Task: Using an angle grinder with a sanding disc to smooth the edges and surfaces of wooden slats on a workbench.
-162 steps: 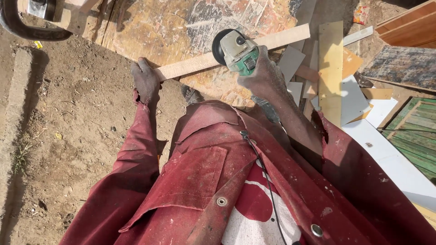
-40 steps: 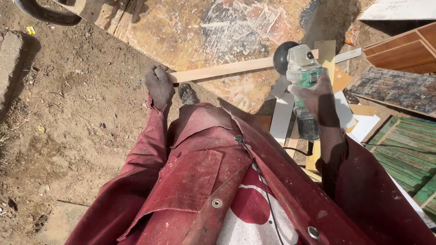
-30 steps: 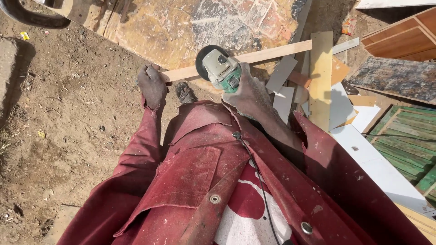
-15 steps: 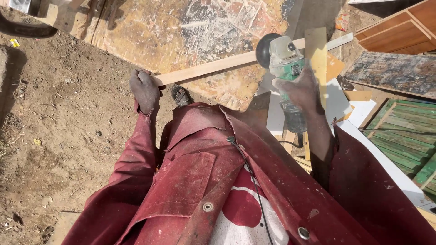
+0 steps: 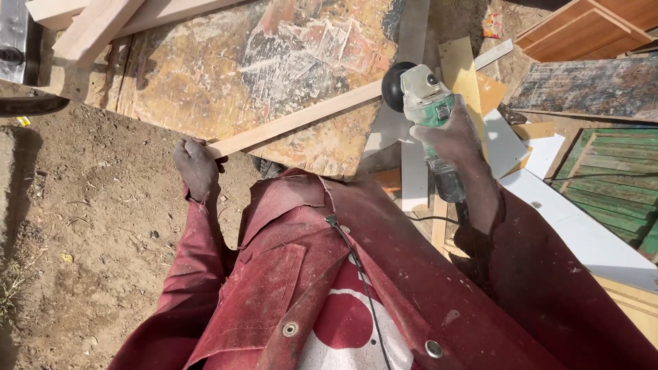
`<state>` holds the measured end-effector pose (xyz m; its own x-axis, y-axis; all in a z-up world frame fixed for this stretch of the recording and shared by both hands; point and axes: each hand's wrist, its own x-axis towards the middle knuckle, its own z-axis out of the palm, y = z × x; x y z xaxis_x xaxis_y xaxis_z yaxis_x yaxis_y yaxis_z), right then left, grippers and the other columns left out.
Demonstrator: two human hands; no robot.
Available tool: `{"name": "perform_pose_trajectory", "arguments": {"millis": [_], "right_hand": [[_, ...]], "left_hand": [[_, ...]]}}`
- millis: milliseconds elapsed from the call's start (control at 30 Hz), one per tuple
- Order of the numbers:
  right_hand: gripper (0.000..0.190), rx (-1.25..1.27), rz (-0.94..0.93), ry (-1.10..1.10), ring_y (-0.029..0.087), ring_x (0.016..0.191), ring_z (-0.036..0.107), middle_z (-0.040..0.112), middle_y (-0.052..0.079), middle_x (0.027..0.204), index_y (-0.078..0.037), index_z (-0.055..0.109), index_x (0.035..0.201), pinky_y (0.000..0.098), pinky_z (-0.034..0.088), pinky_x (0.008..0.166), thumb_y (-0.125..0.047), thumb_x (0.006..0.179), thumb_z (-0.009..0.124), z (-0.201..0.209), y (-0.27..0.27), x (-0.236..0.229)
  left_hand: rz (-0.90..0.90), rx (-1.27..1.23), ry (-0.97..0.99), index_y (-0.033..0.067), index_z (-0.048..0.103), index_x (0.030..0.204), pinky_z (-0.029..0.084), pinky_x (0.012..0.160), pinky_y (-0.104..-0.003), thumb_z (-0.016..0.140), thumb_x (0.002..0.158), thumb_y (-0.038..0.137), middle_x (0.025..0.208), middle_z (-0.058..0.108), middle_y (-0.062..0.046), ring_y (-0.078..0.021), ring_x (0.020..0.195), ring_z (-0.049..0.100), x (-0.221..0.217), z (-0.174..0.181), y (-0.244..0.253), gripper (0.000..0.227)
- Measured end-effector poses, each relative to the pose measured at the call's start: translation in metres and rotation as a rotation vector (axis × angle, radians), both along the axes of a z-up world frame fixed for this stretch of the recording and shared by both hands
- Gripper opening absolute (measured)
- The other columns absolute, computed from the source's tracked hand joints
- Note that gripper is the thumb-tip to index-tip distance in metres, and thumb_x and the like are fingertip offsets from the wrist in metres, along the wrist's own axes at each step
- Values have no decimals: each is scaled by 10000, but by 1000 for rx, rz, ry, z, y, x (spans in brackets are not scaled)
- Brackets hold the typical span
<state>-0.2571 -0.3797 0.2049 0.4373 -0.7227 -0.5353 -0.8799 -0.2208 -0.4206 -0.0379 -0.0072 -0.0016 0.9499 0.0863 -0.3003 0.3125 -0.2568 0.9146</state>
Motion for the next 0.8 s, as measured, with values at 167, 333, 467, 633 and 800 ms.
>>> {"name": "perform_pose_trajectory", "arguments": {"millis": [167, 333, 467, 633, 800], "right_hand": [[779, 46, -41, -15, 500, 1275, 544, 533, 316, 1324, 24, 333, 1457, 632, 431, 1077, -91, 792, 722, 14, 7, 18], [650, 92, 166, 8, 489, 1124, 669, 689, 195, 1068, -138, 490, 1220, 644, 502, 917, -409, 709, 787, 1, 77, 58], [808, 147, 358, 103, 535, 1193, 639, 693, 276, 1172, -171, 334, 1456, 655, 509, 957, -393, 794, 741, -11, 124, 81], [844, 256, 238, -39, 569, 1299, 547, 546, 387, 1388, -23, 181, 1574, 649, 415, 1107, -16, 859, 631, -5, 114, 68], [677, 79, 337, 55, 507, 1142, 660, 702, 233, 1096, -107, 445, 1359, 643, 467, 1000, -182, 764, 758, 4, 125, 82]], "left_hand": [[6, 6, 17, 57, 636, 877, 476, 300, -259, 474, 933, 233, 541, 557, -205, -233, 358, 582, 1, 9, -2, 246], [66, 8, 27, 62, 651, 890, 496, 305, -272, 487, 929, 258, 563, 564, -222, -259, 354, 591, 1, -18, -4, 258], [73, 47, 5, 58, 672, 844, 467, 268, -288, 481, 904, 230, 588, 622, -245, -262, 351, 606, 3, -20, 2, 264], [68, -96, 50, 46, 641, 841, 475, 270, -275, 476, 901, 229, 653, 685, -258, -266, 334, 602, 4, -17, -1, 254], [57, -225, 115, 34, 541, 943, 522, 351, -242, 431, 936, 220, 770, 716, -231, -231, 475, 679, 14, -84, 14, 216]]}}
